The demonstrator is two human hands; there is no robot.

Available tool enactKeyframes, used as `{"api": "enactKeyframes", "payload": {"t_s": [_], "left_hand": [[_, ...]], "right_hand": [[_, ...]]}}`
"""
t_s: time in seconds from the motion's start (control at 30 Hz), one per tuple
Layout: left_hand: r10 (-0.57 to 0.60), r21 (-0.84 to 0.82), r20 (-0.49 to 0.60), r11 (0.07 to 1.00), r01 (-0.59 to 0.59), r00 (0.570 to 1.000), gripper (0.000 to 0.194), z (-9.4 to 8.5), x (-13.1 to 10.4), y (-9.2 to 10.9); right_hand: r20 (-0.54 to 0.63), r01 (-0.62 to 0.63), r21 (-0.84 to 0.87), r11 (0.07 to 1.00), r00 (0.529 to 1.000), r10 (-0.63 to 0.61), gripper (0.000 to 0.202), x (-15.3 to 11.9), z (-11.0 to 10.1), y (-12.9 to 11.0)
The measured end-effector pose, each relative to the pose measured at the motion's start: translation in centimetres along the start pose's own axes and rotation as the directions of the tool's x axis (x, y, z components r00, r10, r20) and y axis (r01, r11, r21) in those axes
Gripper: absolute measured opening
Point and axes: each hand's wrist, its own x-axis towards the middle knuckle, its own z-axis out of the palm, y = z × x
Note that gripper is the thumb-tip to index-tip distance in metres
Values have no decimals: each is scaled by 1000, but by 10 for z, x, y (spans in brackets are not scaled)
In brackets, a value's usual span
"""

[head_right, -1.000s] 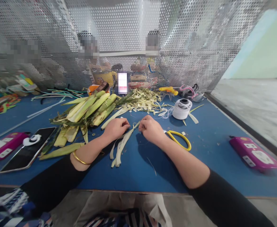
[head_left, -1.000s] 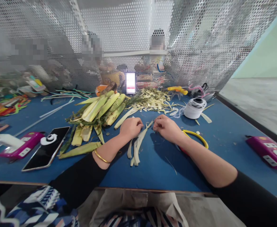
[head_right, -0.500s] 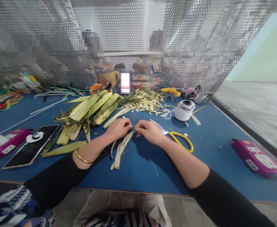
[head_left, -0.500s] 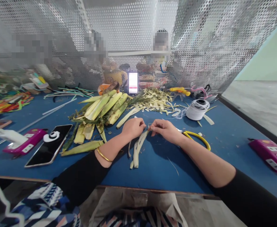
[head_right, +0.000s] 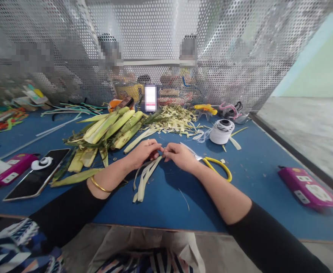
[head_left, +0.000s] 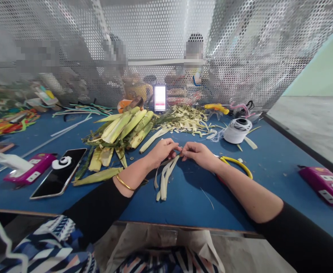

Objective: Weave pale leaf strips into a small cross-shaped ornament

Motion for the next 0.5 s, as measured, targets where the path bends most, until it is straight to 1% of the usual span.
{"api": "enactKeyframes", "payload": {"t_s": [0.1, 0.23, 0.3, 0.4, 0.5], "left_hand": [[22, 63, 10, 998, -22, 1000, 19, -1, 0, 0], [83, 159, 89, 982, -96, 993, 21, -2, 2, -4], [112, 228, 109, 964, -135, 988, 21, -3, 2, -5], [151, 316, 118, 931, -181, 981, 22, -3, 2, -4], [152, 366, 107, 913, -181, 983, 23, -3, 1, -1]], "right_hand": [[3, 5, -33, 999, 1000, -5, 10, 0, -1, -2], [9, 15, -93, 996, 1000, -14, 10, -1, -2, -5], [25, 28, -128, 991, 999, -25, 12, -2, -2, -6], [39, 38, -175, 984, 999, -32, 14, -3, -2, -8], [35, 43, -224, 974, 999, -36, 14, -3, -1, -9]]}}
